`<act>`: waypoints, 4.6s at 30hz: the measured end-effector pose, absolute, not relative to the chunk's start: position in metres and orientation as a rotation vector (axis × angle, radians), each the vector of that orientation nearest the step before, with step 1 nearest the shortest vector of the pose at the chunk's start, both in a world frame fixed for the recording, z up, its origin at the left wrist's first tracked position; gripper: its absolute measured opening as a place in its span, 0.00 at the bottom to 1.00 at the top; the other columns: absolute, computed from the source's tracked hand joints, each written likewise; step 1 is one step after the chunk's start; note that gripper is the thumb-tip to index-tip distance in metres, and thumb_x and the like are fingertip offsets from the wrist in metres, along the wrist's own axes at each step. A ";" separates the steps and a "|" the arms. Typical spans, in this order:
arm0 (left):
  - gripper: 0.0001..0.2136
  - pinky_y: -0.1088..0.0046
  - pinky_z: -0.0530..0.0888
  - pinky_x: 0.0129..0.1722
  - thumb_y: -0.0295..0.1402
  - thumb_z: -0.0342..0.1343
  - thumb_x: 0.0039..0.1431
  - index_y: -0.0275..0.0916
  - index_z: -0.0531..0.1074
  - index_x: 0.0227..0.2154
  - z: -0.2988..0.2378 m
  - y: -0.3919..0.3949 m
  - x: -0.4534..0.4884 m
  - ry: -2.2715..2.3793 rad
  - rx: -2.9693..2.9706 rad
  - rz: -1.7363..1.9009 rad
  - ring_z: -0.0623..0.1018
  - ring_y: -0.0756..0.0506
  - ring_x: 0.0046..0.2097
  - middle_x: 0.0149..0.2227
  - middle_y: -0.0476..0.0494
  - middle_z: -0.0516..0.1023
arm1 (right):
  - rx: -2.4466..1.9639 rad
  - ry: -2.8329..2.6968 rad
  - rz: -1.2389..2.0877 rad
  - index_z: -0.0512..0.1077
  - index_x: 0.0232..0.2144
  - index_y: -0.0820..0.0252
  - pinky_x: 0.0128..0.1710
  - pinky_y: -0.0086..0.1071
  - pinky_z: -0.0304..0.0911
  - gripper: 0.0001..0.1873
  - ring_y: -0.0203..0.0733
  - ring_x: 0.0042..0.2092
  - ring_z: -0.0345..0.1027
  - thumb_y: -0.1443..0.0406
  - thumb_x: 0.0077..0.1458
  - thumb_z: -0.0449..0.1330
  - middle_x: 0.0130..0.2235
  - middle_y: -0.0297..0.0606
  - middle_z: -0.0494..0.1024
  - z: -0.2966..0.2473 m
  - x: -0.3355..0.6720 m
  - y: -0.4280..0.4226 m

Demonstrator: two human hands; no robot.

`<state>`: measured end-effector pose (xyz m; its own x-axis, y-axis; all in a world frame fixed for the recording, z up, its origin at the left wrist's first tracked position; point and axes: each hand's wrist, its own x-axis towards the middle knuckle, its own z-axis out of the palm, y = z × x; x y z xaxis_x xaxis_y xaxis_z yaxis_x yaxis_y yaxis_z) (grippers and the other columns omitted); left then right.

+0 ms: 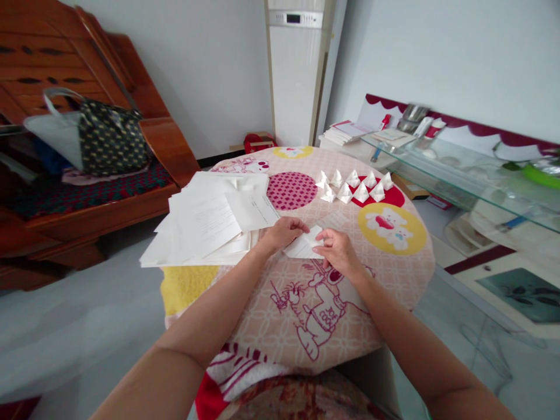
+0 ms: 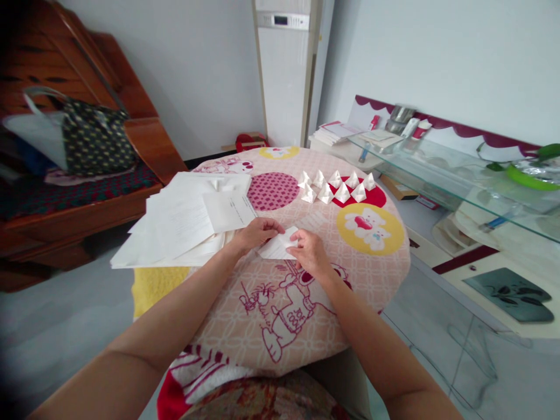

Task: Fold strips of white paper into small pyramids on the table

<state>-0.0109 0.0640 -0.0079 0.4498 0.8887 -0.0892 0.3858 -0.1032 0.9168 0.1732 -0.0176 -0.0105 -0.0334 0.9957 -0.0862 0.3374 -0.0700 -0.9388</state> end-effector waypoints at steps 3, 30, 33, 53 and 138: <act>0.11 0.76 0.60 0.27 0.23 0.54 0.50 0.34 0.81 0.34 -0.010 0.067 -0.009 1.147 1.745 0.646 0.65 0.52 0.26 0.22 0.52 0.73 | -1.560 -1.476 1.067 0.65 0.35 0.54 0.15 0.28 0.48 0.11 0.37 0.14 0.62 0.65 0.49 0.63 0.16 0.23 0.68 -0.009 0.171 -0.019; 0.07 0.80 0.65 0.26 0.23 0.60 0.45 0.34 0.80 0.29 -0.013 0.067 -0.019 1.047 1.665 0.626 0.72 0.52 0.26 0.24 0.51 0.77 | -1.459 -2.173 0.475 0.79 0.26 0.58 0.36 0.32 0.60 0.08 0.41 0.34 0.72 0.68 0.57 0.64 0.31 0.38 0.82 -0.016 0.180 -0.020; 0.07 0.78 0.68 0.29 0.25 0.59 0.48 0.36 0.82 0.29 -0.010 0.066 -0.019 1.126 1.858 0.604 0.75 0.50 0.30 0.27 0.49 0.80 | -1.450 -2.116 0.550 0.78 0.25 0.56 0.36 0.32 0.61 0.08 0.43 0.35 0.73 0.67 0.57 0.64 0.30 0.38 0.81 -0.018 0.181 -0.020; 0.06 0.71 0.67 0.37 0.33 0.62 0.58 0.37 0.82 0.32 0.000 0.033 0.000 1.519 2.243 0.351 0.76 0.44 0.34 0.30 0.43 0.80 | -1.477 -2.032 0.679 0.79 0.24 0.54 0.30 0.32 0.57 0.09 0.42 0.31 0.70 0.62 0.56 0.67 0.25 0.36 0.77 -0.016 0.181 -0.020; 0.18 0.63 0.73 0.44 0.41 0.52 0.71 0.44 0.69 0.59 -0.002 0.002 -0.010 1.215 2.958 0.050 0.74 0.38 0.50 0.49 0.37 0.74 | -1.539 -1.722 0.178 0.80 0.38 0.60 0.47 0.43 0.69 0.12 0.50 0.43 0.75 0.71 0.52 0.59 0.40 0.45 0.81 -0.036 0.215 0.029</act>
